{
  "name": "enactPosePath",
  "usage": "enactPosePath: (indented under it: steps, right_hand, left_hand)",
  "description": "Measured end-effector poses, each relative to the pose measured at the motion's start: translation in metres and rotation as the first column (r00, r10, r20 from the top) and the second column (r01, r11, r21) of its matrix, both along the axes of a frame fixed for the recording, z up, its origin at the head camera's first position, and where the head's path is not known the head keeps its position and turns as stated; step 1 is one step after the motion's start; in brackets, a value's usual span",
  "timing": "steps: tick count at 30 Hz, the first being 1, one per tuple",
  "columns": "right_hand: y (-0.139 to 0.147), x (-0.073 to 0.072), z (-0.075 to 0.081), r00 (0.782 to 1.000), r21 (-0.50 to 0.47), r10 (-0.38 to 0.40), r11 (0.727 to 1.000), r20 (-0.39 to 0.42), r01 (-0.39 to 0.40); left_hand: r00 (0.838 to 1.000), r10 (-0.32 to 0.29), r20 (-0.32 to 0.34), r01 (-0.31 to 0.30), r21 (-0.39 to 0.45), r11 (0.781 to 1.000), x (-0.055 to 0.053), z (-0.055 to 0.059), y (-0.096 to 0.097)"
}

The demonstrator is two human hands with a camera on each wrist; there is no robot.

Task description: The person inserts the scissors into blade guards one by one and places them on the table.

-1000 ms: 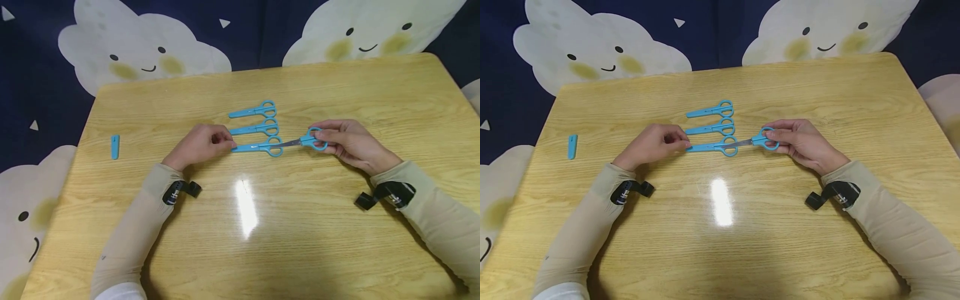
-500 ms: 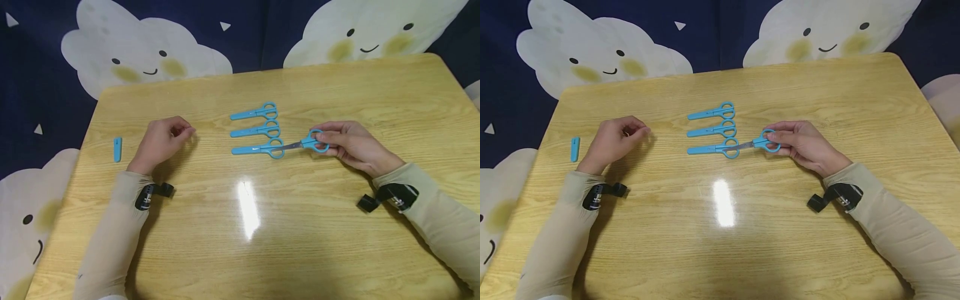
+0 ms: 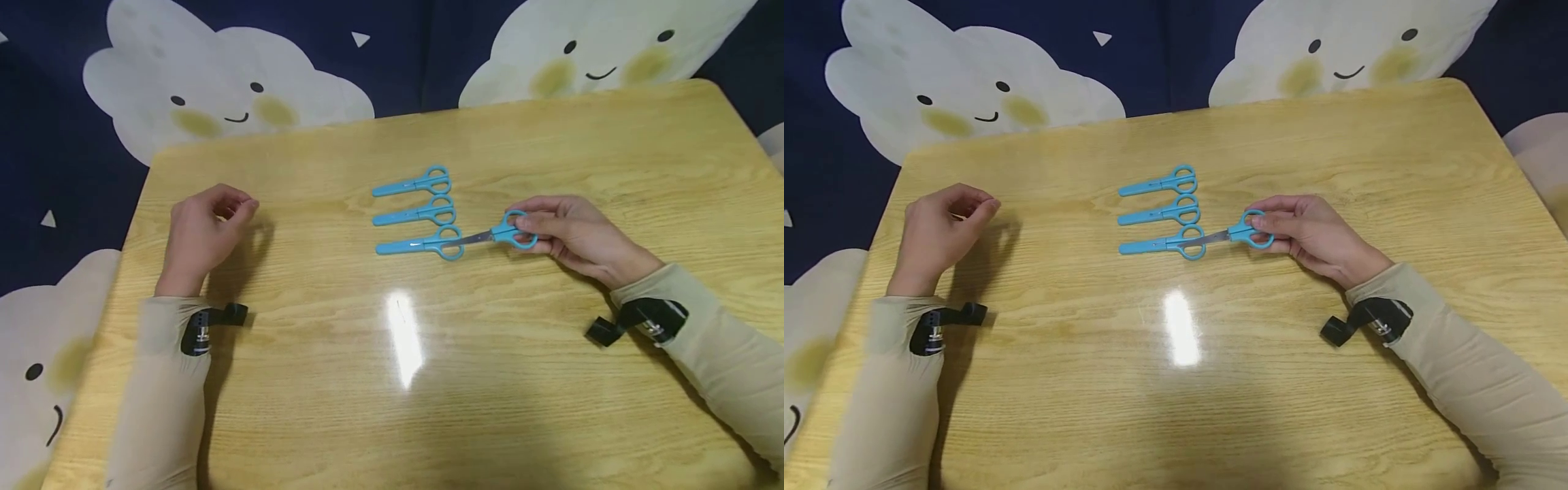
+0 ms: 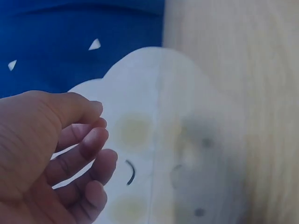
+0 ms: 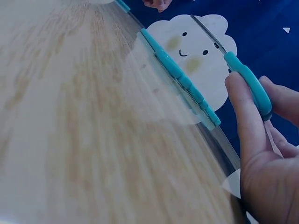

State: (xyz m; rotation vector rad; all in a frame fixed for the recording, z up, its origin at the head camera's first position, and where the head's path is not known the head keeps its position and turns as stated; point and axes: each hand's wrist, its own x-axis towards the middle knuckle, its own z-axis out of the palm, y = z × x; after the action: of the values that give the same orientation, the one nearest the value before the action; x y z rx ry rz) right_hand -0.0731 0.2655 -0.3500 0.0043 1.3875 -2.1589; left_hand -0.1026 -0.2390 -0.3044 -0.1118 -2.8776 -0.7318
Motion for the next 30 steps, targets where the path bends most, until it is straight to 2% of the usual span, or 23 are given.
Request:
enactPosePath:
  steps: [5, 10, 15, 20, 25, 30]
  right_hand:
    - [0.002, 0.001, 0.003, 1.000, 0.027, -0.003, 1.000, -0.024, 0.004]
    - [0.001, 0.002, 0.002, 1.000, 0.008, -0.007, 1.000, -0.024, 0.007]
    - [0.000, 0.001, 0.001, 1.000, 0.009, -0.001, 1.000, -0.028, 0.002]
    - [-0.001, 0.000, 0.001, 0.999, 0.026, 0.000, 1.000, -0.032, 0.001]
    - [-0.002, 0.001, 0.001, 1.000, 0.034, 0.006, 0.999, -0.029, -0.005]
    - [-0.001, 0.001, 0.001, 0.999, 0.018, 0.011, 1.000, -0.032, -0.010]
  left_hand:
    - [0.995, 0.098, 0.023, -0.097, -0.039, 0.995, 0.000, 0.008, -0.014]
    - [0.978, 0.195, 0.075, -0.190, -0.068, 0.979, -0.001, 0.006, -0.031]
    - [0.949, 0.280, 0.145, -0.269, -0.091, 0.959, -0.001, 0.000, -0.048]
    - [0.926, 0.327, 0.188, -0.317, -0.081, 0.945, 0.001, -0.005, -0.060]
    - [0.898, 0.378, 0.226, -0.365, -0.096, 0.926, 0.002, -0.005, -0.070]
    - [0.860, 0.417, 0.294, -0.401, -0.117, 0.909, 0.003, -0.002, -0.079]
